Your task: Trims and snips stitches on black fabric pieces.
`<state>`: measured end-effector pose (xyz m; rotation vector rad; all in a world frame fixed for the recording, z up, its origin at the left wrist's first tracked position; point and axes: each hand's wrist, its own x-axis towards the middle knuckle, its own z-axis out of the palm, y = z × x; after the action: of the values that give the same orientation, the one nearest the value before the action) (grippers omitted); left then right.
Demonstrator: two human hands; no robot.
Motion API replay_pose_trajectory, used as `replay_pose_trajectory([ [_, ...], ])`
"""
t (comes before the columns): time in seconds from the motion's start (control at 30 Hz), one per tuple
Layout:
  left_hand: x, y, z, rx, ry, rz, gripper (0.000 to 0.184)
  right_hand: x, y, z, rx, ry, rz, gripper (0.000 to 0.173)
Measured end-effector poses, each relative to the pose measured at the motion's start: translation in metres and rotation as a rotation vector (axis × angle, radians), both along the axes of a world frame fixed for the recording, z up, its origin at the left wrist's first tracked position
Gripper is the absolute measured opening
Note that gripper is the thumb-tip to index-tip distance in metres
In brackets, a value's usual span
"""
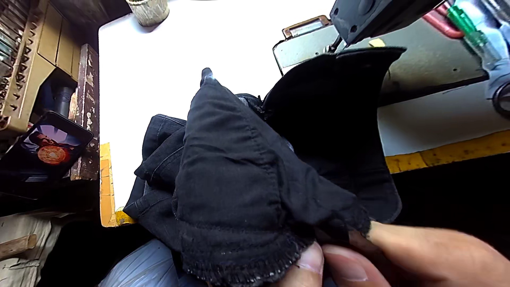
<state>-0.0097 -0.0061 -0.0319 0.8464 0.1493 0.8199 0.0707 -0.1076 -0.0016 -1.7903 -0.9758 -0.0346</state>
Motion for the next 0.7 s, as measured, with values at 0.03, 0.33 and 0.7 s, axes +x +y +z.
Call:
replay_pose_trajectory([
  [0.03, -0.001, 0.0, -0.001, 0.032, 0.005, 0.005, 0.016, -0.002, -0.001, -0.002, -0.014, -0.056, -0.015, 0.02],
  [0.33, 0.001, -0.004, 0.003, 0.024, 0.019, 0.082, 0.015, 0.004, -0.003, 0.005, 0.044, 0.141, 0.09, 0.02],
  [0.7, 0.002, -0.003, 0.005, 0.033, 0.058, -0.046, 0.015, 0.023, -0.014, 0.03, 0.137, 0.979, 0.363, 0.013],
])
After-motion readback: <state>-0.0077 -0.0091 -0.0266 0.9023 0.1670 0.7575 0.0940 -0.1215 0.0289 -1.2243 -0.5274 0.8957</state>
